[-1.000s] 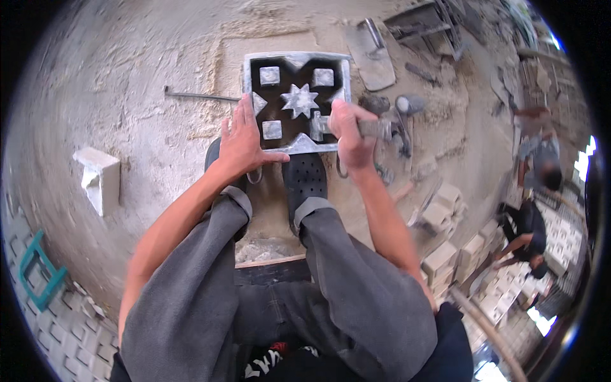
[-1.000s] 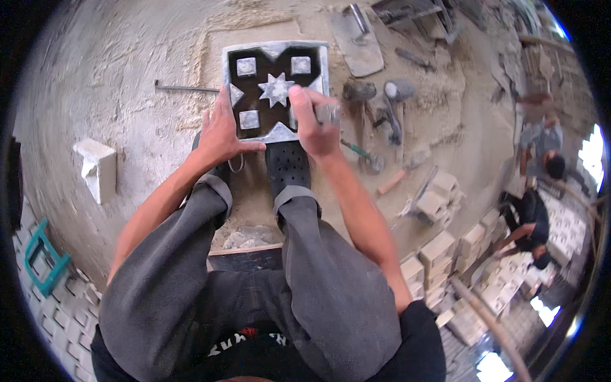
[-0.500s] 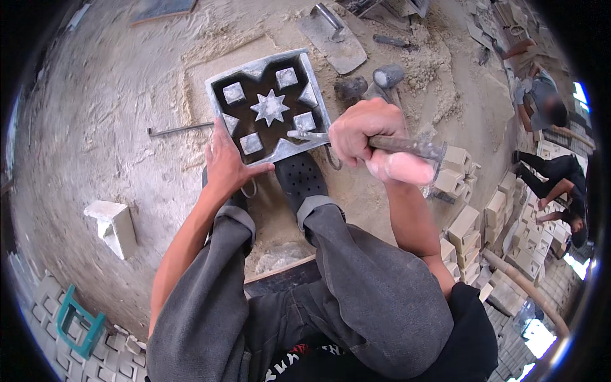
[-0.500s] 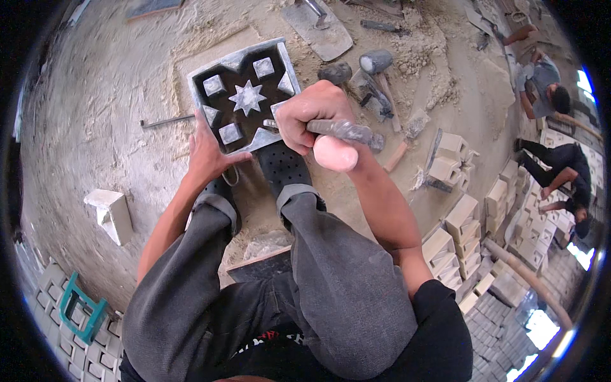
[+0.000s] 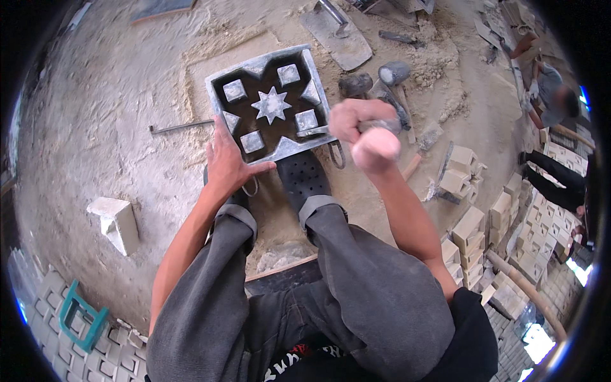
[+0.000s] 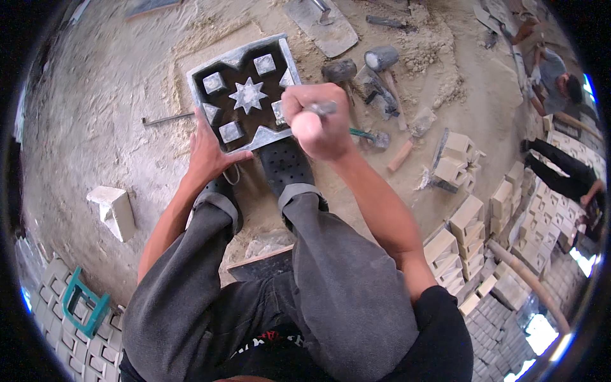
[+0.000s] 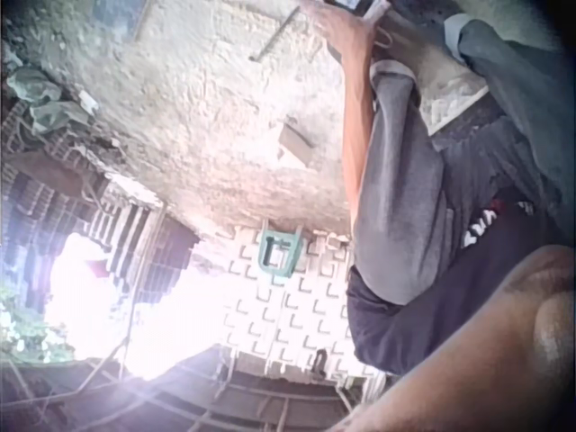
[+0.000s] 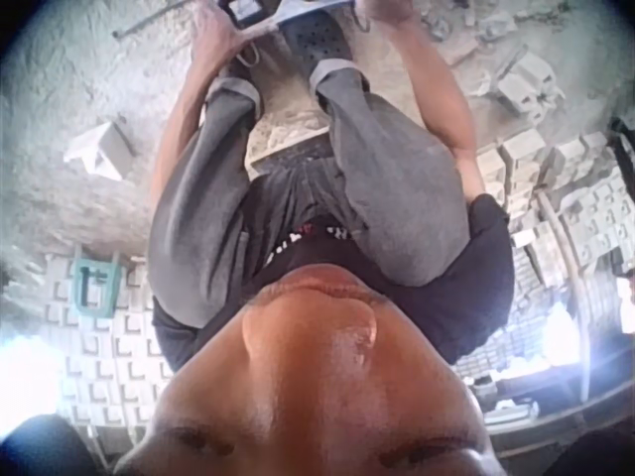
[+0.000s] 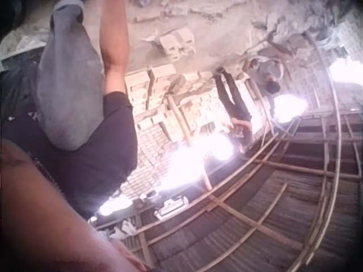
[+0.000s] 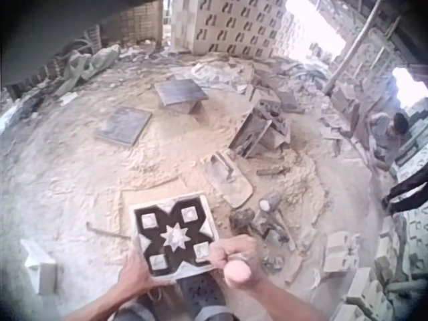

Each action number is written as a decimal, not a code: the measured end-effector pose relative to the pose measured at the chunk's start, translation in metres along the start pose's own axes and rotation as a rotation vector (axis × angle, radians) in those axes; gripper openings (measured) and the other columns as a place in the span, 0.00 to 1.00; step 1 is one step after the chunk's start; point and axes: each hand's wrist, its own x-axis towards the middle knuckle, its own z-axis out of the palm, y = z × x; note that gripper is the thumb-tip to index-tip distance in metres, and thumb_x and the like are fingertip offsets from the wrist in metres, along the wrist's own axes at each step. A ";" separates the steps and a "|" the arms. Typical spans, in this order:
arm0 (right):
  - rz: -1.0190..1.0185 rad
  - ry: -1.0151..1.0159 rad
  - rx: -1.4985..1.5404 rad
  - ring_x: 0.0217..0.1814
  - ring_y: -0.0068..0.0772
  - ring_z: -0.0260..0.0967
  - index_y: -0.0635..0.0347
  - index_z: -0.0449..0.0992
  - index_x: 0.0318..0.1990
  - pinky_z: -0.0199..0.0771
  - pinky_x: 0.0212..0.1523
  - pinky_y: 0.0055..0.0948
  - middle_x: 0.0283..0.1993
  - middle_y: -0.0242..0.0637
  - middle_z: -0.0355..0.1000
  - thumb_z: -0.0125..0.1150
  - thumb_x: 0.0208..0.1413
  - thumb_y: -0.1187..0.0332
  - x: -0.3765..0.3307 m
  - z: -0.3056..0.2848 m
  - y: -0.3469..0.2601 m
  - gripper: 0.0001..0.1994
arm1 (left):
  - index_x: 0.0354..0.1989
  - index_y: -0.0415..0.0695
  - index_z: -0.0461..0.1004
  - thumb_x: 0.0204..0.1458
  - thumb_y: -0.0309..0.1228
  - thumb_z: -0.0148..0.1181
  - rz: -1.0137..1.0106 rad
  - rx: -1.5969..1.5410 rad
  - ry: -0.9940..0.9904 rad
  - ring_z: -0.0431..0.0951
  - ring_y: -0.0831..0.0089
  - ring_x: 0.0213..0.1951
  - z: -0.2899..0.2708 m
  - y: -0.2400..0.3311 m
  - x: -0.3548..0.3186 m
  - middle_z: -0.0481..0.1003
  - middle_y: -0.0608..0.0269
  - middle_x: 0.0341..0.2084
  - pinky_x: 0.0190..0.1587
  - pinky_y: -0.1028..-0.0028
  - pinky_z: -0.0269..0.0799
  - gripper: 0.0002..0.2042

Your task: The person uses a chisel and a hammer to carve out sections of a stone block held within a metal frame, striking the tool to remove stone material from the interior patterns.

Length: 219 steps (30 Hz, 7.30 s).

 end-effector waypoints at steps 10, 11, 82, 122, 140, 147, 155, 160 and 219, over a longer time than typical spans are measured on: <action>0.181 0.024 -0.276 0.16 0.13 0.48 0.65 0.65 0.14 0.47 0.16 0.27 0.12 0.26 0.53 0.61 0.57 0.71 0.004 0.011 -0.024 0.20 | 0.68 0.24 0.26 0.23 0.64 0.74 0.005 -0.034 -0.045 0.47 0.45 0.71 -0.005 0.002 0.000 0.40 0.31 0.69 0.67 0.45 0.47 0.77; 0.155 0.025 -0.271 0.16 0.14 0.48 0.65 0.64 0.14 0.46 0.16 0.27 0.12 0.26 0.52 0.61 0.57 0.71 0.006 0.013 -0.039 0.21 | 0.68 0.24 0.26 0.23 0.64 0.74 0.007 -0.050 -0.054 0.47 0.45 0.71 -0.010 0.002 0.002 0.40 0.31 0.69 0.67 0.44 0.48 0.77; -0.013 -0.510 -0.072 0.12 0.31 0.52 0.65 0.57 0.13 0.52 0.15 0.31 0.13 0.36 0.56 0.49 0.51 0.74 0.004 0.116 -0.024 0.16 | 0.73 0.54 0.32 0.26 0.39 0.82 -0.011 0.128 -0.382 0.81 0.49 0.41 -0.055 -0.045 0.003 0.79 0.46 0.38 0.45 0.57 0.75 0.68; 0.093 -0.443 -0.119 0.14 0.22 0.48 0.65 0.60 0.14 0.48 0.17 0.29 0.14 0.30 0.55 0.49 0.59 0.73 0.055 0.114 0.033 0.19 | 0.73 0.52 0.27 0.26 0.39 0.82 0.005 0.147 -0.419 0.79 0.48 0.46 -0.052 -0.041 0.006 0.77 0.43 0.43 0.47 0.57 0.74 0.70; 0.073 -0.190 0.135 0.15 0.20 0.44 0.61 0.55 0.15 0.45 0.19 0.28 0.15 0.28 0.52 0.45 0.61 0.72 0.039 0.090 0.043 0.19 | 0.73 0.55 0.28 0.27 0.38 0.82 -0.032 0.105 -0.439 0.78 0.44 0.46 -0.053 -0.041 0.009 0.76 0.40 0.44 0.49 0.55 0.74 0.69; 0.092 -0.204 -0.081 0.17 0.19 0.44 0.62 0.54 0.15 0.44 0.19 0.28 0.14 0.27 0.51 0.44 0.59 0.76 0.028 0.093 0.010 0.18 | 0.73 0.54 0.28 0.28 0.37 0.81 -0.028 0.045 -0.442 0.78 0.43 0.46 -0.053 -0.043 0.007 0.75 0.38 0.45 0.49 0.55 0.74 0.68; 0.099 -0.252 -0.075 0.15 0.21 0.43 0.61 0.52 0.15 0.44 0.18 0.29 0.14 0.28 0.48 0.43 0.61 0.76 0.018 0.057 0.045 0.19 | 0.73 0.55 0.27 0.28 0.39 0.81 -0.029 0.079 -0.463 0.78 0.42 0.45 -0.051 -0.037 0.011 0.75 0.38 0.45 0.48 0.53 0.74 0.69; 0.143 -0.218 -0.063 0.15 0.21 0.46 0.63 0.57 0.15 0.46 0.18 0.30 0.14 0.28 0.51 0.50 0.58 0.71 0.023 0.065 0.018 0.19 | 0.72 0.54 0.25 0.28 0.40 0.82 -0.051 0.085 -0.443 0.78 0.42 0.46 -0.052 -0.044 0.006 0.75 0.37 0.46 0.49 0.54 0.74 0.70; 0.450 0.192 -0.201 0.23 0.14 0.48 0.57 0.61 0.18 0.48 0.25 0.22 0.19 0.21 0.55 0.55 0.62 0.68 0.011 0.095 -0.010 0.19 | 0.72 0.49 0.22 0.32 0.43 0.80 -0.010 0.030 -0.460 0.75 0.43 0.51 -0.043 -0.045 0.014 0.74 0.35 0.48 0.53 0.56 0.72 0.70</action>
